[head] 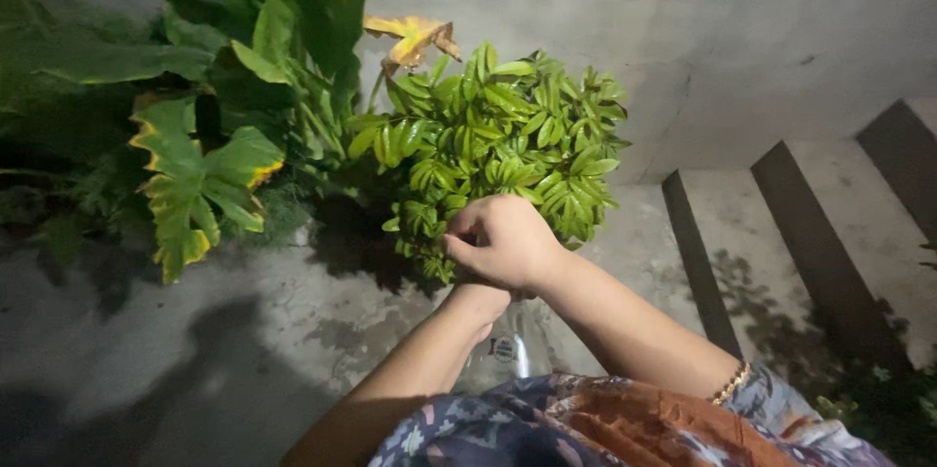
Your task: The person holds a spray bottle with both hands and sprays water onto several plants in a garden area at night.
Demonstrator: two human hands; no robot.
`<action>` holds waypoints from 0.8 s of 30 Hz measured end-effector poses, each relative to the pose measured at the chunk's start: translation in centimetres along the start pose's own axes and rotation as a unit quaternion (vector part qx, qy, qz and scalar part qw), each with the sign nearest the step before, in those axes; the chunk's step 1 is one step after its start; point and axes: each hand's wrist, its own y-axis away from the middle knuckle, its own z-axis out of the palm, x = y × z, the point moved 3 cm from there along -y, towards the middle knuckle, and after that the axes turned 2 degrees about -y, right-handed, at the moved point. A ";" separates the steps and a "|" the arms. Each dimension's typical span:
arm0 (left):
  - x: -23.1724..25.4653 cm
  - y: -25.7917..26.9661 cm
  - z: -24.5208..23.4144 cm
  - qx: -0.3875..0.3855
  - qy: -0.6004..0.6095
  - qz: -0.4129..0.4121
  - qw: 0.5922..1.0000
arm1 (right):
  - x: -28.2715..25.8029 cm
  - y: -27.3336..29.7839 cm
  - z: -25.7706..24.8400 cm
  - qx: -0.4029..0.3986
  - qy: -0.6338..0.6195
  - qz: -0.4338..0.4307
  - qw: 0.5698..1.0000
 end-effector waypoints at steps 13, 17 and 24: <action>0.8 3.3 -4.5 -0.021 0.033 -0.003 0.999 | -4.2 -1.3 3.7 -0.008 0.019 0.004 1.000; -0.3 3.4 -5.6 -0.024 0.057 -0.028 0.998 | -5.2 -1.3 4.7 -0.006 0.019 0.026 0.999; -2.8 4.1 -7.2 0.006 0.047 -0.001 0.999 | -6.0 -0.5 6.5 -0.022 0.024 0.022 0.999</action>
